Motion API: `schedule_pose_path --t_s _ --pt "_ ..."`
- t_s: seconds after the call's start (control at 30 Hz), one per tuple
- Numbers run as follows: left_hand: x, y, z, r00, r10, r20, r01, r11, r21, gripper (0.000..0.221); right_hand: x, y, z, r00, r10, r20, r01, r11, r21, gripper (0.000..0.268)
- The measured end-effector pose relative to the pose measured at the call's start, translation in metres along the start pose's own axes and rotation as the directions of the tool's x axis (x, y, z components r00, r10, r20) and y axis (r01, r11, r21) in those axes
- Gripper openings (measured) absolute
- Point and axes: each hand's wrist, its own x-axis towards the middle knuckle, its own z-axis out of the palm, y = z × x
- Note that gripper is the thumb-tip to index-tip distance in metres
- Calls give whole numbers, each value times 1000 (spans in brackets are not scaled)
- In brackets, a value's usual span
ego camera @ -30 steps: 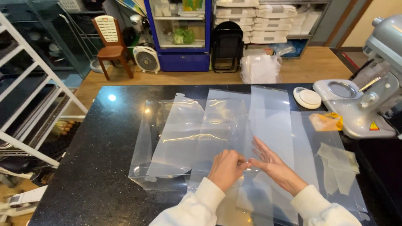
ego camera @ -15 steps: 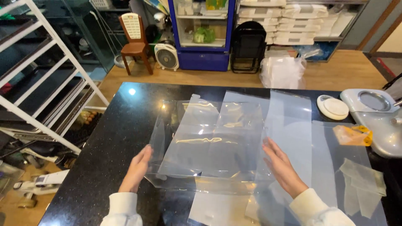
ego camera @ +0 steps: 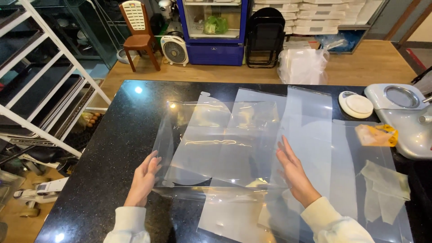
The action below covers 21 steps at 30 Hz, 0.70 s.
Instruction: Assembling a large clear plastic box by folding pre-scored plastic sheets and interlocking tabs.
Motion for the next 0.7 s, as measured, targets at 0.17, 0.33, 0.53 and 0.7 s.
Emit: schedule_pose_path --t_s 0.17,0.33,0.53,0.7 --pt "-37 -5 -9 988 -145 50 140 985 97 66 -12 -8 -28 998 57 -2 -57 998 -17 70" --pt "-7 -5 -26 997 -47 59 39 992 121 58 55 2 -66 999 28 38 -20 983 -181 68" --pt "113 12 -1 911 412 29 -408 885 225 65 85 -50 -20 956 -256 140 284 928 -243 71" --pt "82 28 29 943 325 77 -334 907 256 65 71 -59 6 975 -200 94 217 947 -238 70"
